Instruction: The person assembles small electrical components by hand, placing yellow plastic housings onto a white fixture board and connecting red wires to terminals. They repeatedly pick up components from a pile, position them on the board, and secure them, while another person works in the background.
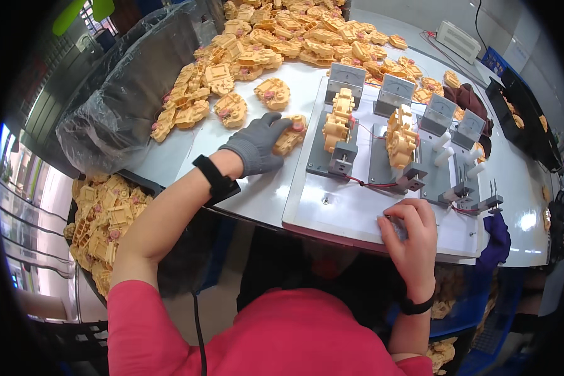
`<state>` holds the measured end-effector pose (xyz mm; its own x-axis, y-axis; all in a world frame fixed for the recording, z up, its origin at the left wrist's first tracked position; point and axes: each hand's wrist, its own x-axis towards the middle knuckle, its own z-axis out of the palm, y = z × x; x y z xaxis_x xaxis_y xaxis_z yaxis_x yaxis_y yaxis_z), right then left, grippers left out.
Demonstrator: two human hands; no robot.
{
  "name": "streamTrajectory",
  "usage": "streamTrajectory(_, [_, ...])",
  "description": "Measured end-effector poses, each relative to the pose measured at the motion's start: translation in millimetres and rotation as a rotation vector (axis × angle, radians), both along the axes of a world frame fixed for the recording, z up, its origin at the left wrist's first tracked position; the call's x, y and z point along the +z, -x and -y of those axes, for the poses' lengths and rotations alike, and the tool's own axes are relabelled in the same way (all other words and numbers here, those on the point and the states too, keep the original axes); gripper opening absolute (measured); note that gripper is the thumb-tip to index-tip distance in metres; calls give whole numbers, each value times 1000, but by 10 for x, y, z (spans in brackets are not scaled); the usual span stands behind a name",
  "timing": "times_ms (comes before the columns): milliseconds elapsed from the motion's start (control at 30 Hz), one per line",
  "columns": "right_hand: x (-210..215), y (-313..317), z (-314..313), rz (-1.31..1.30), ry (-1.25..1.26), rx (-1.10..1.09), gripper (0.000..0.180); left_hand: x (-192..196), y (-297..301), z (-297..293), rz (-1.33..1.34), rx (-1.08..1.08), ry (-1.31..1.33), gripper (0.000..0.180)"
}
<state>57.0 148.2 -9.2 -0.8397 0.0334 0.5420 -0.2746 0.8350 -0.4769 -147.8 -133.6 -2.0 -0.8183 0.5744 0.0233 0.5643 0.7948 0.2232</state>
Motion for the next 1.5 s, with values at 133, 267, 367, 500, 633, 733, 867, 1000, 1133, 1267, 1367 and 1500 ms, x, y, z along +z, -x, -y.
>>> streamTrajectory(133, [34, -7, 6, -14, 1, 31, 17, -95, 46, -11, -151, 78, 116, 66])
streamTrajectory(267, [9, -8, -6, -9, 38, 28, 17, 80, -9, 41, 42, 200, 83, 66])
streamTrajectory(367, [5, -20, -19, -6, 67, 20, 16, 120, -4, 269, 215, 315, -43, 67])
streamTrajectory(500, [4, -21, -5, -6, 78, 25, 17, -76, -91, 618, 460, 558, -644, 64])
streamTrajectory(633, [-14, -37, 14, 3, 99, 29, 19, -110, -207, 1111, 1219, 465, -1345, 61])
streamTrajectory(733, [20, -55, -15, 2, 166, 31, 23, 66, -538, 1062, 1309, 272, -1692, 56])
streamTrajectory(867, [-3, -150, -193, -134, 409, 43, 26, 514, -988, 707, 1292, 60, -1913, 66])
streamTrajectory(1000, [6, -199, -393, -338, 635, -198, 27, 675, -1160, 475, 1448, -50, -2048, 67])
streamTrajectory(1133, [64, -96, -599, -314, 745, -223, 30, 654, -1177, 164, 1500, -18, -2208, 55])
streamTrajectory(1267, [-97, -19, -630, -253, 799, -149, 32, 568, -1079, 50, 1559, -273, -2155, 40])
streamTrajectory(1367, [-93, -30, -633, -266, 802, -168, 30, 571, -1103, 11, 1540, -237, -2189, 38])
streamTrajectory(1500, [-119, -63, -666, -255, 795, -127, 27, 571, -1104, 60, 1594, -327, -2174, 43])
